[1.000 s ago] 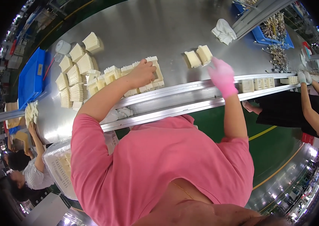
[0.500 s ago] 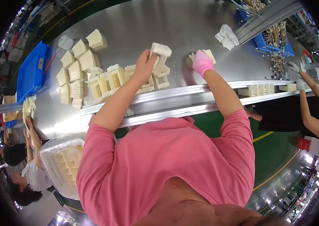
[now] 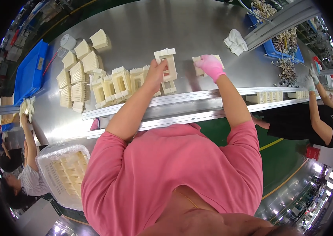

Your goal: The person assembles white plastic electronic components by hand, then places the assembled components into a white storage bin on an assembly table.

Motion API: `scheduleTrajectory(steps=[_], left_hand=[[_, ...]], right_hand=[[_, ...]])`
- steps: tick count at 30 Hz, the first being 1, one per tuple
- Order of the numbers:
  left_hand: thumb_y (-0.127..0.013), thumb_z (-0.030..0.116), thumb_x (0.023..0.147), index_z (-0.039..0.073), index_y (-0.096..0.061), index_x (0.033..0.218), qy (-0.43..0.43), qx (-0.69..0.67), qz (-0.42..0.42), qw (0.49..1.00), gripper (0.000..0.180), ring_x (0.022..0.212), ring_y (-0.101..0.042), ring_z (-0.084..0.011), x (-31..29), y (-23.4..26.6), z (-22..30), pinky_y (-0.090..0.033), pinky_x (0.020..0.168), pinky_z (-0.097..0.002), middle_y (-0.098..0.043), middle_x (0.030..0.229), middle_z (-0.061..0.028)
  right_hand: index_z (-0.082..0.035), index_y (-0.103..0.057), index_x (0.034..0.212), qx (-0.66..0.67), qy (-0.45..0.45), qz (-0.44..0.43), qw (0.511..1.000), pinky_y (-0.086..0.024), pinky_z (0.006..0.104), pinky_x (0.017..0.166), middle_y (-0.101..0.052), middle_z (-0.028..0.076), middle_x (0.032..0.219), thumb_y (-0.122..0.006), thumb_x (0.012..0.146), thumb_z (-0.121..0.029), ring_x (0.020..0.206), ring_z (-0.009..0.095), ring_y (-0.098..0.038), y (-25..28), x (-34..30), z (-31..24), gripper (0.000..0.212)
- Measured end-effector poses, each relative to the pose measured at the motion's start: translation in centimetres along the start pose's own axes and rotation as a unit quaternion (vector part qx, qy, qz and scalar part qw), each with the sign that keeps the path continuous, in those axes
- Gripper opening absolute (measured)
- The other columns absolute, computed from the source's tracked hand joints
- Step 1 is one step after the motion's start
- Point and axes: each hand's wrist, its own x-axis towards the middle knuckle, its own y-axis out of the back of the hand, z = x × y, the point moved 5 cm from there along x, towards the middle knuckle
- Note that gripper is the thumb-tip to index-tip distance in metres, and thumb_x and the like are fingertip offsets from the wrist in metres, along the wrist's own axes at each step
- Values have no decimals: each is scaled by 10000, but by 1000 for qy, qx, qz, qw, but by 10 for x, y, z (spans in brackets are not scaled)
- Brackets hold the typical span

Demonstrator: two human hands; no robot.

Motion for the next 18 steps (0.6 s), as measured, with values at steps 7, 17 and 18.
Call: scheduleTrajectory(steps=[7, 17, 18], left_hand=[[-362, 341, 914, 78, -378, 1021, -65, 173, -77, 980, 285, 864, -516, -168, -23, -27, 9, -472, 698, -319, -481, 990, -80], [-324, 309, 927, 42, -349, 1163, -219, 201, -87, 951, 358, 951, -449, -152, -28, -28, 17, -383, 825, -274, -466, 1041, -83], [-322, 309, 927, 39, -354, 1163, -209, 197, -78, 955, 360, 968, -441, -151, -32, -28, 20, -361, 848, -272, -465, 1054, -82]], right_hand=[[-49, -522, 734, 232, 166, 4, 959, -435, 323, 536, -545, 101, 633, -550, 772, -274, 566, 211, -552, -3, -68, -58, 230], [-94, -534, 1021, 152, 298, 296, 895, -474, 346, 578, -602, 113, 775, -556, 773, -181, 660, 281, -587, -7, -108, -85, 264], [-90, -529, 1040, 150, 312, 309, 886, -476, 338, 571, -604, 111, 773, -563, 768, -163, 653, 277, -589, -8, -107, -85, 284]])
